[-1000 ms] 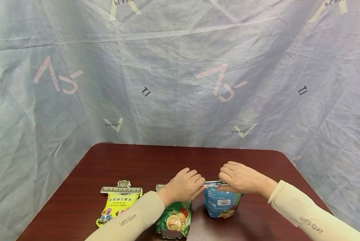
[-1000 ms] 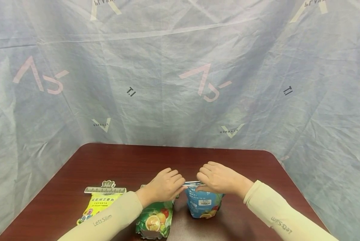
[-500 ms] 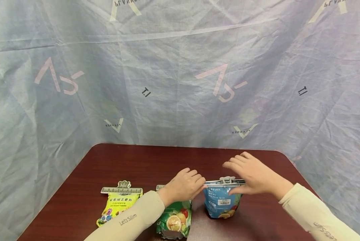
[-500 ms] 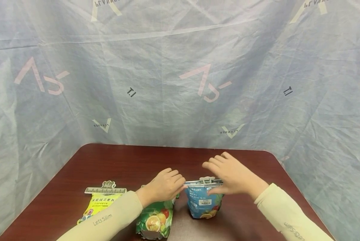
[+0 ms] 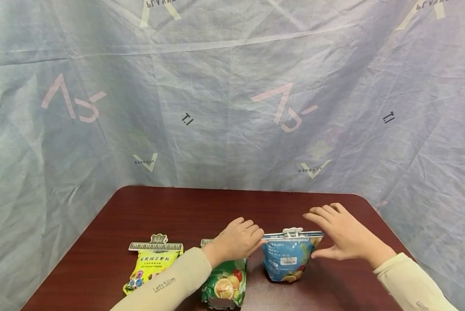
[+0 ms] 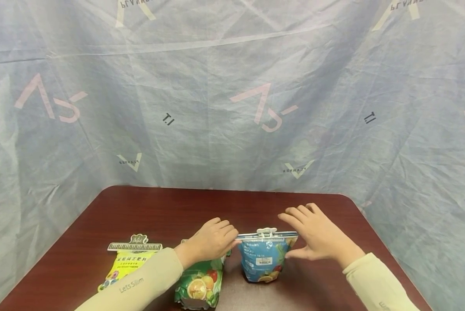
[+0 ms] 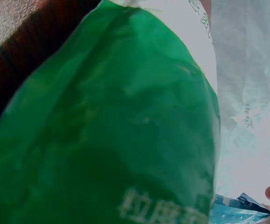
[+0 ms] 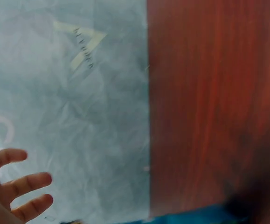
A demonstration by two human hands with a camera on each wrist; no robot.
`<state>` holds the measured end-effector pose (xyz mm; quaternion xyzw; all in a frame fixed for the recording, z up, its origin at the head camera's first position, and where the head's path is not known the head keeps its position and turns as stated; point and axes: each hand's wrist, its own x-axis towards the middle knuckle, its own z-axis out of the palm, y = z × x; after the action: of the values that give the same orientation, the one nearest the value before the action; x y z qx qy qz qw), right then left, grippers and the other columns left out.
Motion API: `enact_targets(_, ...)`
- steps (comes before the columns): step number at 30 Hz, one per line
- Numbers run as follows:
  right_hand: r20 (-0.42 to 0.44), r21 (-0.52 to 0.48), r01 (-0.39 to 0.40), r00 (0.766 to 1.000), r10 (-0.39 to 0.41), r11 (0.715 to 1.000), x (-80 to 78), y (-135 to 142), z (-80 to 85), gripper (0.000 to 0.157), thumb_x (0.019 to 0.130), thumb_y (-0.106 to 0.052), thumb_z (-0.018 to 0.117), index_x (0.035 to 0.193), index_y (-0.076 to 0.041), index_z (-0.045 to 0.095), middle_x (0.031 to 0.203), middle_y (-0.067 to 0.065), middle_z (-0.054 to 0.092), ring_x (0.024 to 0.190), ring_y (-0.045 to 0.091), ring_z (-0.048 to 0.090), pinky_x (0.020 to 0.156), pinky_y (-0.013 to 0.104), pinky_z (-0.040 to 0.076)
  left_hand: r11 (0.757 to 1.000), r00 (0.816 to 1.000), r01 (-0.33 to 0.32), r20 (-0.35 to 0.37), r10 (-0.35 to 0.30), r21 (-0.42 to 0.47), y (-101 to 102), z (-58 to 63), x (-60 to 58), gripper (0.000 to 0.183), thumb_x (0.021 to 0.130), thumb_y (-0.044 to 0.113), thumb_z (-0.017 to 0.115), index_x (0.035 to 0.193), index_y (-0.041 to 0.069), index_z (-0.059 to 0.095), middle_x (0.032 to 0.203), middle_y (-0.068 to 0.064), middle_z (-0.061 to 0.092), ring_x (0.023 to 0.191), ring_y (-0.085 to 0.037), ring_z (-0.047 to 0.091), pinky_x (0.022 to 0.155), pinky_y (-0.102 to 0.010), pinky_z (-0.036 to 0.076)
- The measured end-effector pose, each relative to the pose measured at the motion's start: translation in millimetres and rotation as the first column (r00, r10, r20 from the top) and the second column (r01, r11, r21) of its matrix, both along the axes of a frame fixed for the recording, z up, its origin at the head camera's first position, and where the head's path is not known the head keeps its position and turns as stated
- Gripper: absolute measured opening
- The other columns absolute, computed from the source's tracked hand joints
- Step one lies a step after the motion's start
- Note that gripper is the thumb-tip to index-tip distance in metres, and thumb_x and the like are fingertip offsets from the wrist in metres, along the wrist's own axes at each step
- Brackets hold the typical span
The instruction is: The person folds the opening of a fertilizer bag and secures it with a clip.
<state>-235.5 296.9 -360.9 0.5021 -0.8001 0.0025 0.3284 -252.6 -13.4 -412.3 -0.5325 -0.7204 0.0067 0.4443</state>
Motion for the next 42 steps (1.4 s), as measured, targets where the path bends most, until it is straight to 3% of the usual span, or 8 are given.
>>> enact_targets(7,-0.127,-0.034,-0.022,0.992,0.018,0.999,-3.6,4.8,-21.1,0.055,0.084,-0.054,0.053,0.106,-0.004,0.061,0.095,0.005,0.058,0.080,0.024,0.050,0.075,0.050,0.032,1.000,1.000,0.001,-0.013,-0.001,0.013,0.8,-2.3,0.1,0.027,0.099,0.031,0.038,0.080,0.017,0.053,0.071,0.008,0.055,0.064,-0.007,0.050,0.055,-0.023,0.029)
enact_targets(12,-0.185,-0.059,-0.034,0.983,0.023,0.998,-5.6,4.9,-28.7,0.046,0.092,-0.045,0.044,0.099,-0.004,0.063,0.089,0.005,0.058,0.074,0.026,0.050,0.072,0.049,0.034,1.000,1.000,0.001,-0.028,0.000,0.018,0.3,-3.8,-0.7,0.027,0.098,0.032,0.039,0.080,0.017,0.052,0.071,0.008,0.055,0.064,-0.008,0.050,0.055,-0.023,0.030)
enact_targets(23,-0.231,-0.120,-0.051,0.973,0.023,0.991,-7.3,0.8,-41.1,0.038,0.097,-0.037,0.040,0.082,-0.006,0.056,0.079,0.003,0.054,0.067,0.023,0.048,0.068,0.046,0.035,1.000,0.999,0.004,-0.038,-0.003,0.029,-0.3,-2.8,-1.1,0.025,0.097,0.033,0.043,0.080,0.017,0.053,0.073,0.008,0.057,0.066,-0.008,0.052,0.055,-0.023,0.032)
enact_targets(36,-0.232,-0.167,-0.092,0.971,0.051,0.982,-4.3,-0.7,-51.8,0.035,0.099,-0.029,0.038,0.083,-0.003,0.057,0.082,0.008,0.055,0.069,0.023,0.050,0.062,0.037,0.038,0.999,0.999,0.031,-0.044,-0.029,0.042,-0.4,-5.3,-1.3,0.024,0.096,0.033,0.045,0.081,0.018,0.056,0.075,0.009,0.058,0.068,-0.007,0.055,0.057,-0.023,0.035)
enact_targets(42,-0.227,-0.217,-0.112,0.972,0.061,0.970,-2.6,-2.6,-56.5,0.036,0.099,-0.027,0.038,0.083,-0.001,0.057,0.081,0.010,0.054,0.067,0.023,0.048,0.059,0.033,0.037,0.999,1.000,0.028,-0.007,-0.028,0.042,-0.6,-6.0,0.7,0.021,0.095,0.033,0.047,0.082,0.019,0.055,0.076,0.010,0.058,0.068,-0.006,0.052,0.057,-0.022,0.032)
